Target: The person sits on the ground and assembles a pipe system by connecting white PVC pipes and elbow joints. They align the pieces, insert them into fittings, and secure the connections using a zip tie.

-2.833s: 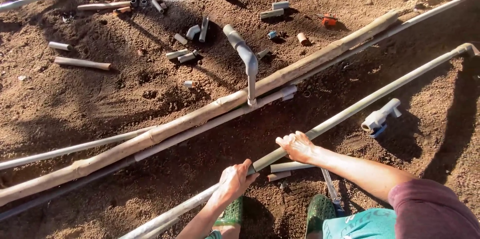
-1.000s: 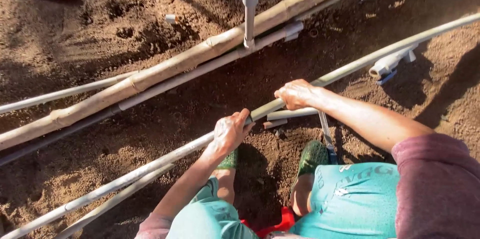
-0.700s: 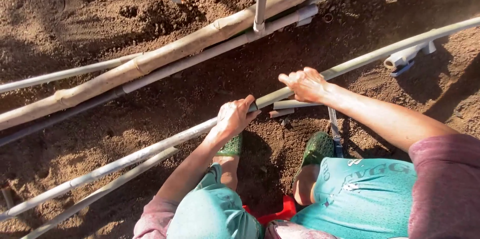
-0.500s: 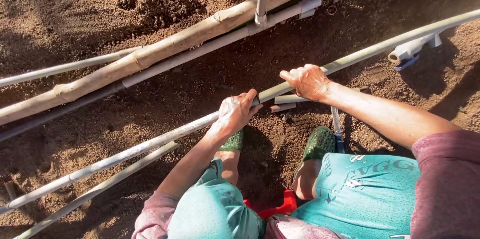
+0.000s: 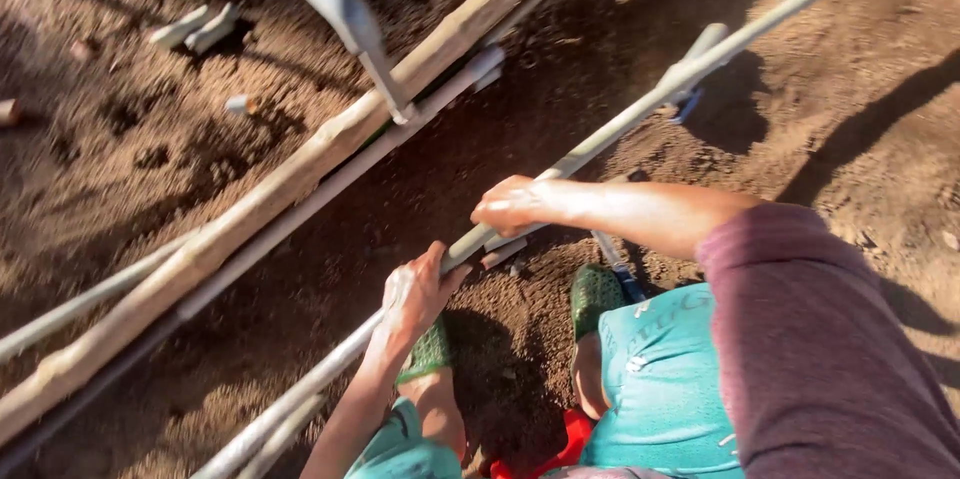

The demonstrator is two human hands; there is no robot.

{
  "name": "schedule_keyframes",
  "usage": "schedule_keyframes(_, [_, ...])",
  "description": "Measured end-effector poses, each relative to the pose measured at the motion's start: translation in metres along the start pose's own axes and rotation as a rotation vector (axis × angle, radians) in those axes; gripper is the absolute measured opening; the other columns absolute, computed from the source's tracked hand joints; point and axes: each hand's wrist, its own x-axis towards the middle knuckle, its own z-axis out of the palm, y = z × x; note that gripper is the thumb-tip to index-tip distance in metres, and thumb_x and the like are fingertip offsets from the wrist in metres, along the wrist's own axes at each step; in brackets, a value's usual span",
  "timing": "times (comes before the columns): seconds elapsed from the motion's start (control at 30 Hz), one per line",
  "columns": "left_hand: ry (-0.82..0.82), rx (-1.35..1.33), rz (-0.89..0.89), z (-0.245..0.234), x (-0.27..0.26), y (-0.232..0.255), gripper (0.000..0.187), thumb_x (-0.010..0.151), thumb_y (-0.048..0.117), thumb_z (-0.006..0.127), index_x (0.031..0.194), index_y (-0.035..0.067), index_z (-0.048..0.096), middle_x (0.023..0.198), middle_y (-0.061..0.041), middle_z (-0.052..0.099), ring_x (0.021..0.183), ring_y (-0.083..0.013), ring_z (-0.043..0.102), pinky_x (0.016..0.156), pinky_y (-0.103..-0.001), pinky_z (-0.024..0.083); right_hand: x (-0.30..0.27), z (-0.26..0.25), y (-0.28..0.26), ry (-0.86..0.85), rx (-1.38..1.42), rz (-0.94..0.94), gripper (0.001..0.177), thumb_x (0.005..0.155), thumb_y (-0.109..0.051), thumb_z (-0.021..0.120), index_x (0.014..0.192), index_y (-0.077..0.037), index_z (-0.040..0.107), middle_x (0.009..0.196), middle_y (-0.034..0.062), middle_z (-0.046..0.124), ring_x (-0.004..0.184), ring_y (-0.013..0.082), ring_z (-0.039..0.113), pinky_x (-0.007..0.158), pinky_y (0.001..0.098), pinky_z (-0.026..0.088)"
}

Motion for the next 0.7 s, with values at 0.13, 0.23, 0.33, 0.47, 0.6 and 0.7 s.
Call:
schedule_keyframes(0.13, [0.006,0.026,-0.067,0.014,0.008,0.001,0.038,0.103,0.058,0.058,0.108,0.02,0.057,0.084,-0.007,0.076,0.085,-0.0318,0.081,0.079,-0.049,0.064,0.019,-0.015,-0.013,-0.107,-0.061,0.108,0.023,0.075,-0.018,0.08,0.097,-0.017,0.075,0.079,0.0058,0.075,0.082,0.0298,0.079,0.072,0.0471,0.065])
schedule_keyframes(0.23, [0.007,0.067,-0.081,0.02,0.014,0.006,0.042,0.107,0.06,0.052,0.104,0.018,0.057,0.082,-0.011,0.077,0.084,-0.0333,0.081,0.08,-0.05,0.064,0.021,-0.011,0.0,-0.115,-0.102,0.072,0.026,0.081,-0.03,0.079,0.101,-0.015,0.07,0.081,0.0069,0.076,0.081,0.0306,0.079,0.074,0.0477,0.063])
schedule_keyframes(0.33, [0.004,0.065,-0.104,0.021,0.021,0.002,0.041,0.108,0.06,0.05,0.104,0.019,0.057,0.081,-0.009,0.077,0.084,-0.0323,0.082,0.079,-0.049,0.065,0.006,-0.05,-0.025,-0.085,-0.19,0.066,0.035,0.09,-0.018,0.075,0.121,-0.007,0.062,0.084,0.0169,0.078,0.083,0.0352,0.08,0.081,0.0513,0.063])
schedule_keyframes(0.47, [0.028,0.022,-0.109,0.022,0.022,-0.009,0.047,0.105,0.063,0.051,0.105,0.017,0.057,0.083,-0.013,0.076,0.089,-0.0374,0.08,0.08,-0.053,0.063,0.004,-0.03,-0.023,0.013,-0.327,0.098,0.053,0.09,-0.034,0.084,0.13,-0.01,0.058,0.1,0.0159,0.08,0.096,0.0353,0.08,0.091,0.0527,0.057])
schedule_keyframes(0.6, [0.017,-0.024,-0.105,0.021,0.019,-0.007,0.045,0.102,0.063,0.057,0.103,0.018,0.058,0.08,-0.014,0.076,0.088,-0.0375,0.08,0.079,-0.051,0.063,-0.006,-0.041,-0.036,-0.079,-0.223,0.152,0.057,0.089,-0.018,0.082,0.138,-0.01,0.053,0.104,0.0186,0.076,0.103,0.0374,0.078,0.097,0.0536,0.056])
schedule_keyframes(0.7, [0.024,-0.044,-0.086,0.022,0.018,-0.009,0.042,0.101,0.058,0.062,0.101,0.016,0.059,0.078,-0.016,0.075,0.085,-0.0393,0.08,0.077,-0.051,0.063,-0.001,-0.045,-0.032,-0.174,-0.134,0.173,0.053,0.087,-0.014,0.079,0.135,-0.01,0.057,0.101,0.0185,0.078,0.102,0.038,0.079,0.094,0.0542,0.059])
